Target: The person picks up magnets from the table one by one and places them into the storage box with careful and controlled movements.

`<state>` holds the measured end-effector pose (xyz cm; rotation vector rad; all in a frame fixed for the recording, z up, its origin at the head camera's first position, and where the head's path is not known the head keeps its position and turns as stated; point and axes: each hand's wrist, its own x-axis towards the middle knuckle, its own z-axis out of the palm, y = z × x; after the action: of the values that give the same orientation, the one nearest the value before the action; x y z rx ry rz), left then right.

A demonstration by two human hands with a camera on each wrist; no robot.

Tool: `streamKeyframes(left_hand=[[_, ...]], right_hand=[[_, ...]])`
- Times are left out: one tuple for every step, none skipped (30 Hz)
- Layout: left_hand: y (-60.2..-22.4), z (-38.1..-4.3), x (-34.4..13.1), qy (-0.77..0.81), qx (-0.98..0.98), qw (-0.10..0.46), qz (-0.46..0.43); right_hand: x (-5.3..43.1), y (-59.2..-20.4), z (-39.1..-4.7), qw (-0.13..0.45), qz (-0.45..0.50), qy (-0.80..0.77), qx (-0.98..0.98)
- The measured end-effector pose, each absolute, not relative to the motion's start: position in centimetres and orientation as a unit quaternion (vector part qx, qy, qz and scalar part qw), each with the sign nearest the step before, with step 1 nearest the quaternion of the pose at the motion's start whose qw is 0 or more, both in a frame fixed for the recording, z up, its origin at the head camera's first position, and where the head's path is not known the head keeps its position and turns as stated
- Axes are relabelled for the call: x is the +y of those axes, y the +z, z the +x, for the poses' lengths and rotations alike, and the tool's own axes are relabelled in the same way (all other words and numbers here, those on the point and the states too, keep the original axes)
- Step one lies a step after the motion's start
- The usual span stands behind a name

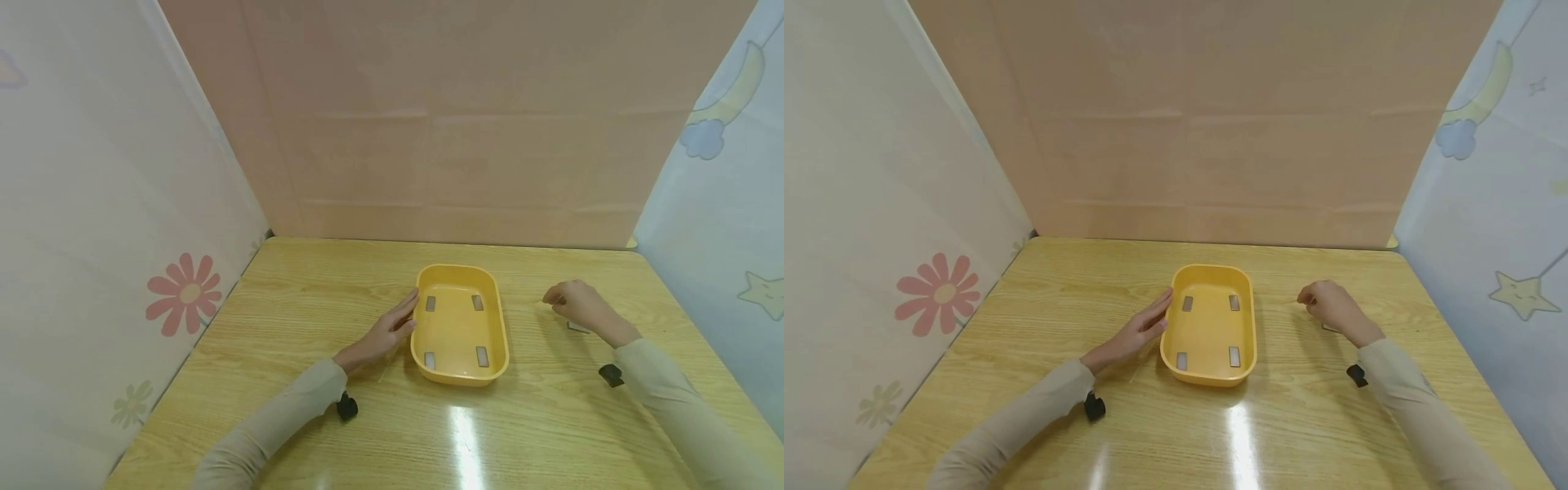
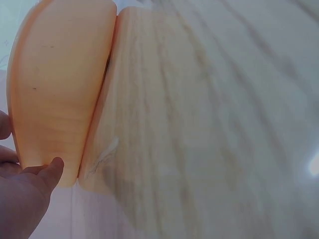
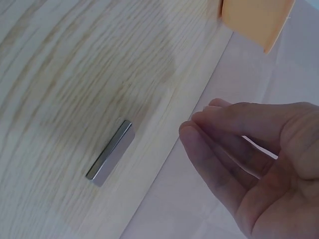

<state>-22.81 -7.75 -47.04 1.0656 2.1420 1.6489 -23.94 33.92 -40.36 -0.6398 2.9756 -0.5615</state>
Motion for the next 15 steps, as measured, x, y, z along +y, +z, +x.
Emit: streamKeyframes(left_hand=[[-47.1, -22.8, -7.8, 0.564, 0.732, 0.119, 0.364], [-47.1, -22.8, -7.8, 0.564, 0.731, 0.120, 0.364], [-47.1, -22.7, -7.8, 0.564, 0.731, 0.121, 0.364], [-47.1, -22.7, -7.8, 0.564, 0.732, 0.120, 0.363], [-47.1, -22.8, -7.8, 0.564, 0.732, 0.120, 0.364], [-47.1, -22.7, -7.8, 0.564, 0.732, 0.119, 0.364], [-47.1, -22.7, -7.8, 0.563, 0.732, 0.118, 0.364], [-46.5, -22.5, -7.8, 0.562, 0.733, 0.122, 0.363], [-46.5, -22.5, -7.8, 0.561, 0.734, 0.121, 0.363], [-46.5, -22.5, -7.8, 0.561, 0.733, 0.121, 0.364], [-46.5, -22.5, -7.8, 0.561, 0.733, 0.120, 0.366], [-46.4, -22.5, -7.8, 0.560, 0.734, 0.120, 0.364], [-46.4, -22.5, -7.8, 0.560, 0.735, 0.120, 0.364], [-46.4, -22.5, -7.8, 0.559, 0.735, 0.121, 0.363], [-46.9, -22.8, -7.8, 0.560, 0.735, 0.117, 0.364]], right_hand=[[34.1, -40.4, -23.9, 0.026, -0.206, -0.180, 0.961], [34.3, -40.4, -23.8, 0.030, -0.205, -0.181, 0.961], [34.4, -40.4, -23.7, 0.034, -0.205, -0.182, 0.961], [34.6, -40.5, -23.7, 0.036, -0.206, -0.181, 0.961], [34.7, -40.5, -23.6, 0.039, -0.207, -0.182, 0.960], [34.9, -40.6, -23.5, 0.042, -0.207, -0.182, 0.960], [35.1, -40.6, -23.4, 0.045, -0.207, -0.184, 0.960], [35.2, -40.7, -23.3, 0.049, -0.205, -0.187, 0.960], [35.3, -40.7, -23.2, 0.054, -0.203, -0.188, 0.959], [35.5, -40.7, -23.1, 0.059, -0.201, -0.191, 0.959], [35.6, -40.7, -23.0, 0.063, -0.198, -0.193, 0.959], [35.7, -40.7, -23.0, 0.067, -0.195, -0.196, 0.959], [35.8, -40.6, -22.9, 0.071, -0.192, -0.197, 0.959], [35.8, -40.6, -22.8, 0.074, -0.190, -0.198, 0.959], [35.9, -40.6, -22.8, 0.077, -0.190, -0.197, 0.959]])
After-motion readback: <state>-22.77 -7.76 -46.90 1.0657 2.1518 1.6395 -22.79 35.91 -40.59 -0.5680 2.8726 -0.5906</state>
